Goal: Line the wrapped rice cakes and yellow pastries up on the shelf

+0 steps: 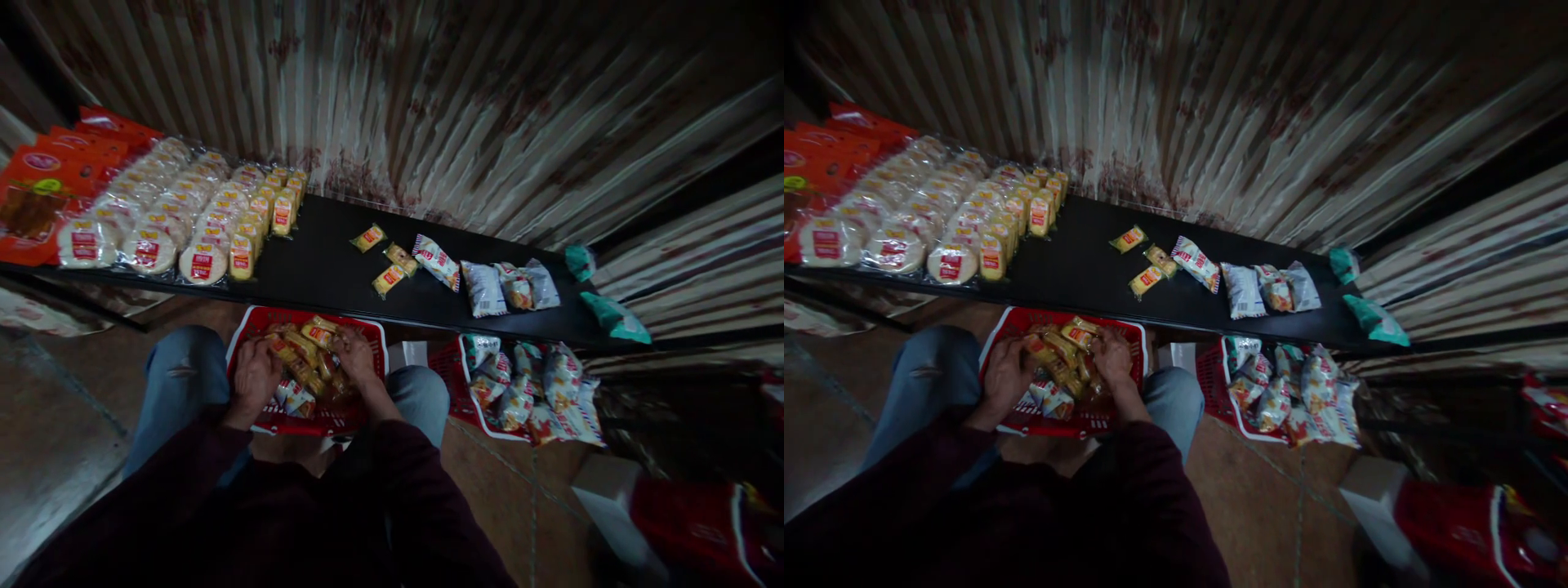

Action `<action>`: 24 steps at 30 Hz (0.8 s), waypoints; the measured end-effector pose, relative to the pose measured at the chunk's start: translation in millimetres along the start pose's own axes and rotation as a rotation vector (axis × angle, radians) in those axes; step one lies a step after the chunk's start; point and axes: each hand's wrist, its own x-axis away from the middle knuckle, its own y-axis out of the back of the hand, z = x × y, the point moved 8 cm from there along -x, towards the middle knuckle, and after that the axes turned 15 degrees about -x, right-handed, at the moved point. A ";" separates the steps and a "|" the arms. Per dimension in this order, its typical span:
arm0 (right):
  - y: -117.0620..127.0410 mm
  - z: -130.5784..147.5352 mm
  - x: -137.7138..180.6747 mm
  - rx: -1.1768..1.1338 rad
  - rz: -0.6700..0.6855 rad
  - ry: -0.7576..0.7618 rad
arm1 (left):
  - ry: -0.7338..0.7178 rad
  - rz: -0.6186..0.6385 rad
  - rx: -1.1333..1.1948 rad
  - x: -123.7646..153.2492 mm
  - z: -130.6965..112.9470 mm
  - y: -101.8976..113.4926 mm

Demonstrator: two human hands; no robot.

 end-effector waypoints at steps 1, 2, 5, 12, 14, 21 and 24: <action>-7.2 2.5 -4.4 0.024 0.052 0.005 | 0.058 0.010 0.038 -2.8 5.4 -2.4; -16.6 6.2 -6.5 0.046 0.111 0.010 | 0.095 0.045 0.086 -6.0 8.9 -7.2; -51.2 24.5 4.4 0.134 0.293 0.065 | 0.139 0.178 0.231 -15.6 10.8 -23.3; -71.1 50.7 59.0 0.123 0.420 0.197 | 0.097 0.184 0.157 -19.0 5.1 -32.3; -52.7 40.7 55.2 0.067 0.367 0.126 | 0.075 0.185 0.100 -16.6 5.0 -36.5; 7.7 -10.3 18.9 0.215 0.058 -0.205 | 0.024 0.215 -0.022 -16.4 4.5 -46.6; -15.8 -4.3 24.5 0.231 0.117 -0.186 | 0.032 0.208 -0.012 -17.2 4.8 -45.8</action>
